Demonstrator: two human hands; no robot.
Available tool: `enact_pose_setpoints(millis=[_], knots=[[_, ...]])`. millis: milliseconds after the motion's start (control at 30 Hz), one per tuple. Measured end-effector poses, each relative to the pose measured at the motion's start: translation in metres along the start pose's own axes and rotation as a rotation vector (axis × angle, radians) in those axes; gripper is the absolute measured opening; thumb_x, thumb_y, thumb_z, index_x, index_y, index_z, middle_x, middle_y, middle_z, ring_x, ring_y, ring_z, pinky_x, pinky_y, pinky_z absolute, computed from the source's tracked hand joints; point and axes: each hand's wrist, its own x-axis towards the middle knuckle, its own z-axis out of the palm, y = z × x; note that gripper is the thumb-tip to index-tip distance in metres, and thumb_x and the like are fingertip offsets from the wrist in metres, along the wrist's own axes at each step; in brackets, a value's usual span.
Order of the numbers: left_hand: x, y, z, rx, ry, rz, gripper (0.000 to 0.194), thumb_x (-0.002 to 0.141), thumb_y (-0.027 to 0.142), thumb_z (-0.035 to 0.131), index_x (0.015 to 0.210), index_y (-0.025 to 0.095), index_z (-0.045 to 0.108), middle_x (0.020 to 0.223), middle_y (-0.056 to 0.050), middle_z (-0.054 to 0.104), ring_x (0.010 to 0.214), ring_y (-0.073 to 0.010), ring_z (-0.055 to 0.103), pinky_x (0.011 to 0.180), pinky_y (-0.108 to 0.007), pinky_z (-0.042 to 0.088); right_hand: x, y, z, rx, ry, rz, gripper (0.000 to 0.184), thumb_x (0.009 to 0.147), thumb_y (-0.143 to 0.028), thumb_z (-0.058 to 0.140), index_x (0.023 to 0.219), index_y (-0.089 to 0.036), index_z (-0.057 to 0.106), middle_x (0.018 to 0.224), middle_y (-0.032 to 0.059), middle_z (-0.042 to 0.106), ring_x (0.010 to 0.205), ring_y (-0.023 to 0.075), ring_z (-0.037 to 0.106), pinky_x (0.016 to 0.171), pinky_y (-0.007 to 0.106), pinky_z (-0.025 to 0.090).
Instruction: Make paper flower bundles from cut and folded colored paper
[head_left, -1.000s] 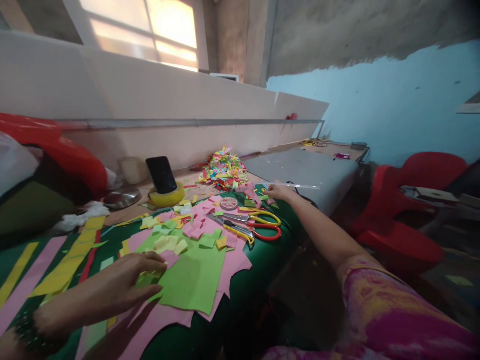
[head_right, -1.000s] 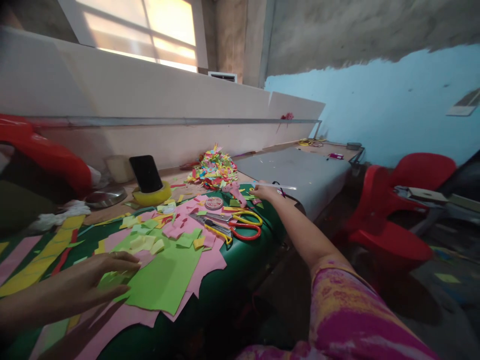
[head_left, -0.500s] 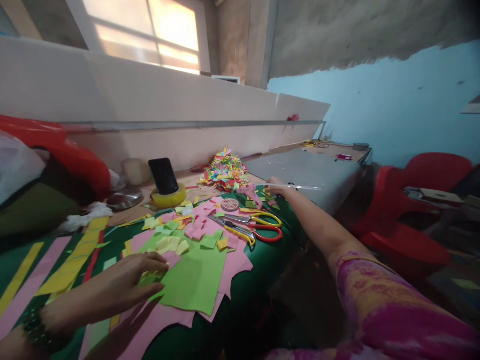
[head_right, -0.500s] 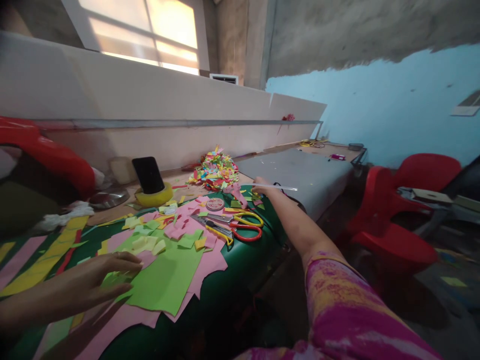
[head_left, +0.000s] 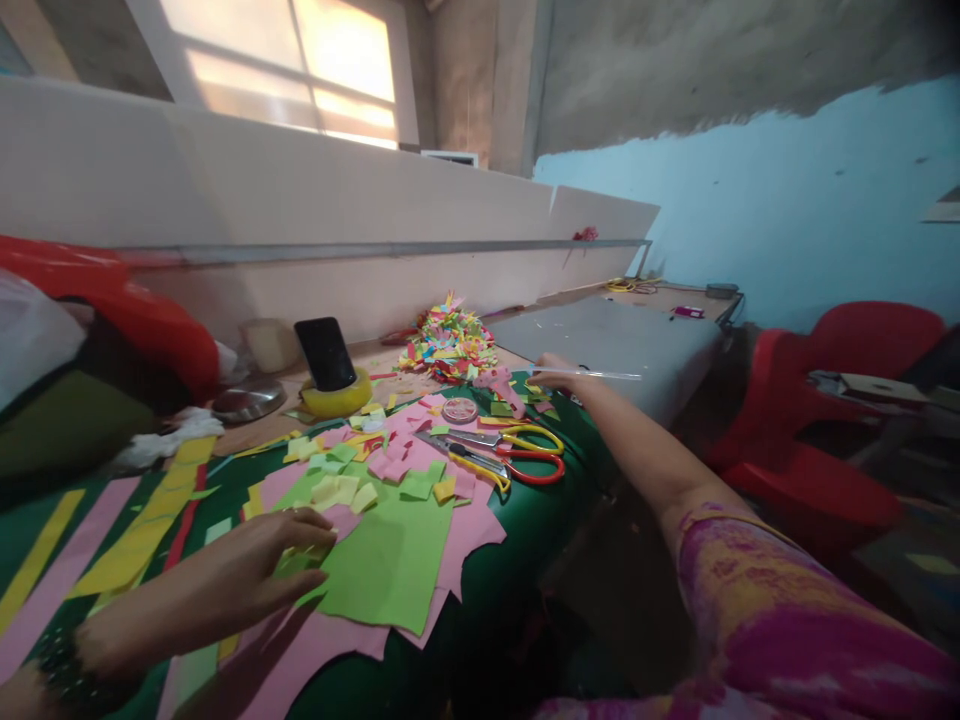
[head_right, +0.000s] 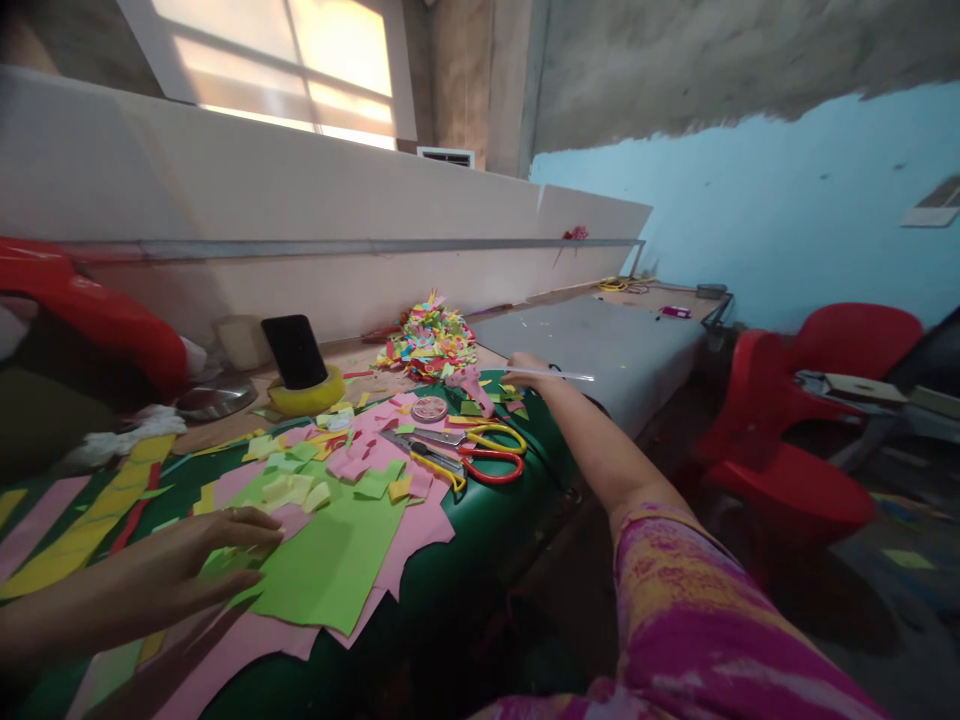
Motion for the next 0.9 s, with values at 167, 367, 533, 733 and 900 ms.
enact_pose_setpoints(millis=[167, 367, 533, 733, 900], knots=[[-0.001, 0.002, 0.0, 0.005, -0.002, -0.01, 0.039, 0.086, 0.051, 0.051, 0.104, 0.025, 0.075, 0.128, -0.008, 0.066, 0.115, -0.0279, 0.062, 0.101, -0.035, 0.047, 0.0, -0.011, 0.011, -0.08, -0.048, -0.065, 0.02, 0.08, -0.034, 0.07, 0.089, -0.017, 0.071, 0.093, 0.0088, 0.073, 0.087, 0.0202, 0.066, 0.079, 0.034, 0.05], [0.001, -0.009, 0.005, -0.021, 0.014, -0.016, 0.043, 0.083, 0.054, 0.052, 0.107, 0.025, 0.074, 0.128, -0.009, 0.065, 0.116, -0.0285, 0.062, 0.101, -0.038, 0.047, -0.001, -0.004, 0.009, 0.004, -0.064, -0.168, 0.027, 0.084, -0.03, 0.06, 0.106, -0.019, 0.072, 0.104, 0.0064, 0.072, 0.09, 0.02, 0.065, 0.073, 0.024, 0.047], [0.004, -0.005, 0.003, 0.018, 0.031, -0.03, 0.044, 0.078, 0.055, 0.05, 0.097, 0.026, 0.077, 0.123, -0.01, 0.069, 0.112, -0.0287, 0.065, 0.099, -0.038, 0.05, -0.002, 0.005, 0.014, 0.026, -0.2, -0.218, 0.022, 0.068, -0.024, 0.071, 0.088, -0.015, 0.075, 0.074, 0.002, 0.07, 0.068, 0.0153, 0.06, 0.058, 0.021, 0.041], [0.004, 0.005, -0.003, 0.028, 0.03, -0.023, 0.042, 0.075, 0.054, 0.05, 0.089, 0.026, 0.078, 0.117, -0.008, 0.072, 0.108, -0.0279, 0.067, 0.095, -0.035, 0.053, -0.006, 0.02, 0.011, 0.087, -0.191, -0.22, 0.017, 0.069, -0.031, 0.069, 0.071, -0.014, 0.071, 0.057, -0.0021, 0.058, 0.06, 0.0122, 0.051, 0.055, 0.021, 0.035], [0.004, 0.0, -0.003, 0.048, 0.026, -0.012, 0.045, 0.076, 0.054, 0.049, 0.096, 0.025, 0.078, 0.118, -0.009, 0.071, 0.11, -0.0281, 0.066, 0.097, -0.036, 0.052, -0.016, 0.026, 0.004, 0.202, -0.179, -0.228, 0.03, 0.072, -0.044, 0.068, 0.079, -0.015, 0.07, 0.066, -0.001, 0.062, 0.064, 0.0125, 0.053, 0.056, 0.02, 0.037]])
